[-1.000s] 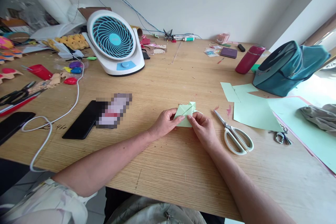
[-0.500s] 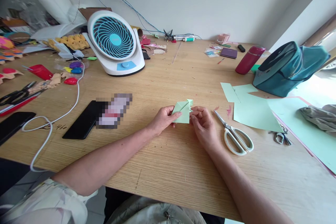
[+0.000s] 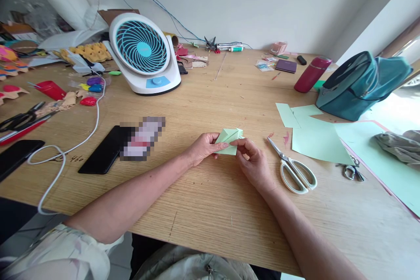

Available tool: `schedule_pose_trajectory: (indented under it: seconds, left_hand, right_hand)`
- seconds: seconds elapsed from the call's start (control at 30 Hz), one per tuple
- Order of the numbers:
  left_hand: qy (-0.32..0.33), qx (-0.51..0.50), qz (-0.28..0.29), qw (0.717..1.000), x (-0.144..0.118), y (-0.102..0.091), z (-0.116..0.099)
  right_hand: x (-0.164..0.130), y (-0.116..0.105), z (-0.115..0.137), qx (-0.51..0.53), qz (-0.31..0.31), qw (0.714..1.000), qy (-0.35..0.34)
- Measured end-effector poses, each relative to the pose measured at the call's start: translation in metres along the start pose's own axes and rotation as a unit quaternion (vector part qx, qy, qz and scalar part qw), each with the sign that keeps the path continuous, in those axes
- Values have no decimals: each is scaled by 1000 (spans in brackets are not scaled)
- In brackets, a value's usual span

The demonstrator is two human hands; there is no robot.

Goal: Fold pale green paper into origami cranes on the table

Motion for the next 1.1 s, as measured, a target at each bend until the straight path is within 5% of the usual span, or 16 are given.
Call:
schedule_pose_trajectory:
  seconds: [0.8, 1.1]
  left_hand:
    - [-11, 53, 100, 994, 0, 10, 0]
    - [5, 160, 142, 977, -6, 23, -11]
  right_hand:
    - [5, -12, 5, 34, -19, 997, -61]
    - [5, -15, 0, 110, -62, 992, -9]
Point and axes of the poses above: each hand's wrist, its own x-axis towards the middle knuckle, its own y-axis out of the palm, z = x × y, the point moved 8 cm from there along x, towards the middle knuckle, and after that the axes turned 11 degrees about z, right-handed, at the moved point
